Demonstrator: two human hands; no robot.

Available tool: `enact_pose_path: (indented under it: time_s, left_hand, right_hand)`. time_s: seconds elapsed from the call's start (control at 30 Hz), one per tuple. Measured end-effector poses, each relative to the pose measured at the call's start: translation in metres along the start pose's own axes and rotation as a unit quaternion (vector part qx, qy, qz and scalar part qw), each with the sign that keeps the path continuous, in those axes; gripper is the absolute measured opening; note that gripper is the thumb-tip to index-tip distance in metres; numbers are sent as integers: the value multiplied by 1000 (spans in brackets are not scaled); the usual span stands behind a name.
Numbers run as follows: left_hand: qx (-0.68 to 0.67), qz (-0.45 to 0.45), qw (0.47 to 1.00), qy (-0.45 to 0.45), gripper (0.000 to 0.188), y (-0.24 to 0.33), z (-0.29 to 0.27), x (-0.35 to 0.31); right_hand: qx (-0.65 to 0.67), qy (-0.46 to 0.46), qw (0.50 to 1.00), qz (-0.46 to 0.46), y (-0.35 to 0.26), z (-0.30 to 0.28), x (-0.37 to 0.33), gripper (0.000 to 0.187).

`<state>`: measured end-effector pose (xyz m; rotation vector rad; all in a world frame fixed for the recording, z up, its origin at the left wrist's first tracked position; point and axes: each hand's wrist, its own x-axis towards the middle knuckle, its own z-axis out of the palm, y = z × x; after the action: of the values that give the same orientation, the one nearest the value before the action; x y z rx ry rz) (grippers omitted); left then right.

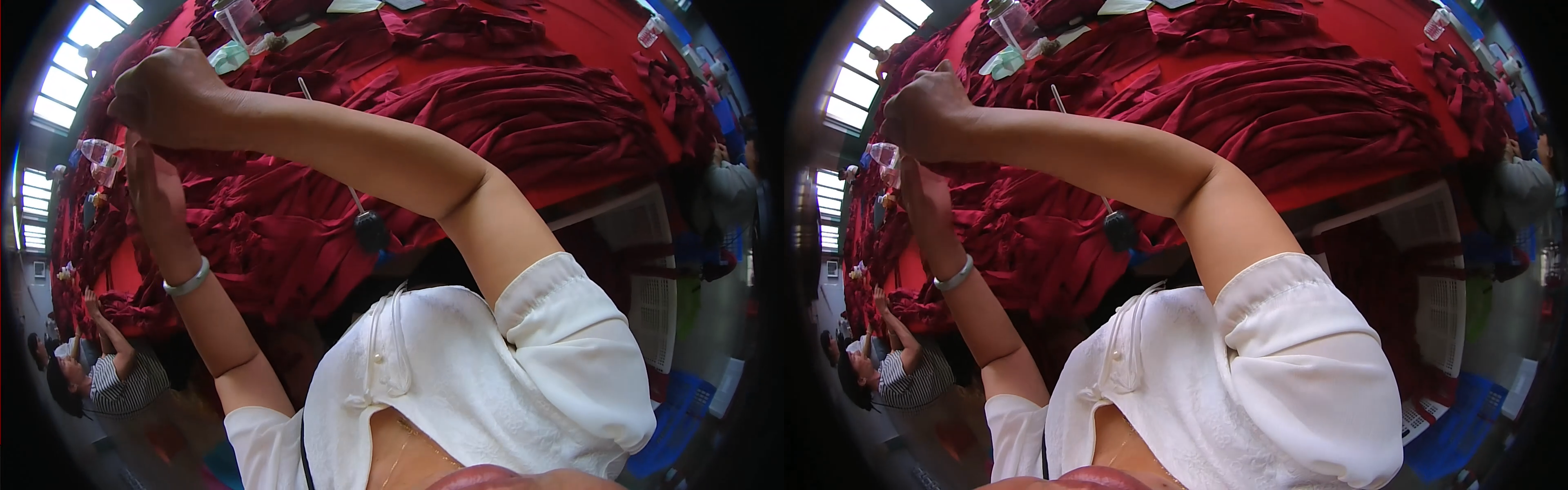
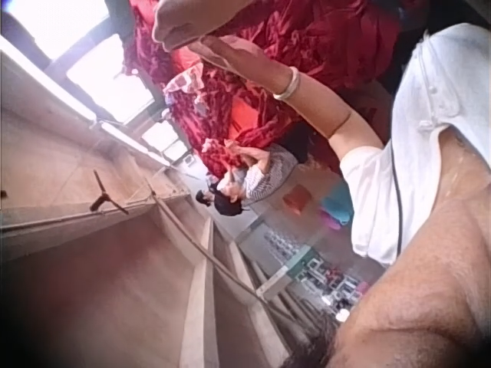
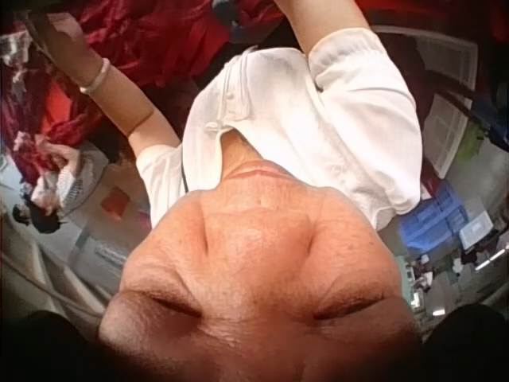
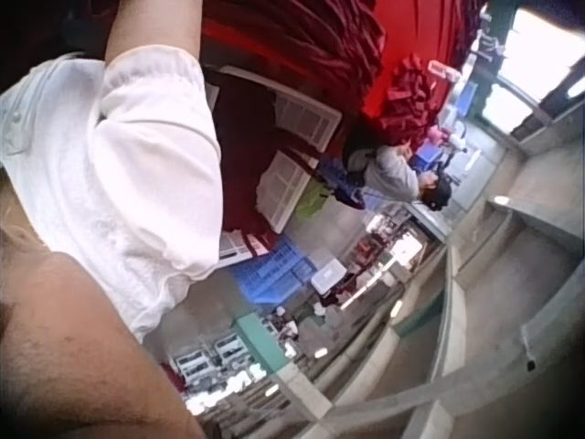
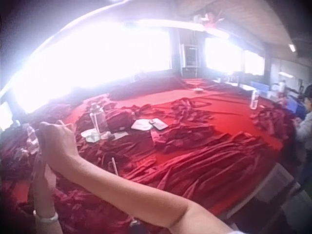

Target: The person manipulates and inspects strips of red fabric by hand.

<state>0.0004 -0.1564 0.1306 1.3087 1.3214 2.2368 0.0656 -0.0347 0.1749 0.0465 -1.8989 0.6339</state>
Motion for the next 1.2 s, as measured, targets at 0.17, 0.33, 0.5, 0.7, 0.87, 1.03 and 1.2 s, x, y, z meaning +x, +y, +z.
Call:
enact_pose_path:
  time_s: [0.17,0.33,0.5,0.7,0.87,1.03,1.2]
  left_hand:
    - [-17,-23,997,76,45,-6,24,-9]
    - [-73,-124,915,-377,29,65,0,-4]
    - [351,-138,781,-497,23,98,23,-50]
    - [671,-71,733,-89,25,126,-173,-85]
    - [724,-6,678,-128,32,112,-229,-15]
    - [843,82,525,-82,27,172,-307,41]
    - [814,53,556,-156,23,166,-278,38]
  right_hand:
    - [-109,-111,987,-47,-26,6,19,19]
    - [97,-82,959,-255,-49,-58,10,15]
    - [226,-373,870,-229,-62,-166,-64,15]
    - [-552,-136,764,-305,111,-355,-6,20]
    - [-609,-113,756,-211,182,-370,-7,17]
    - [-548,-171,779,-251,205,-316,2,23]
    - [-454,-144,846,-239,229,-271,-23,23]
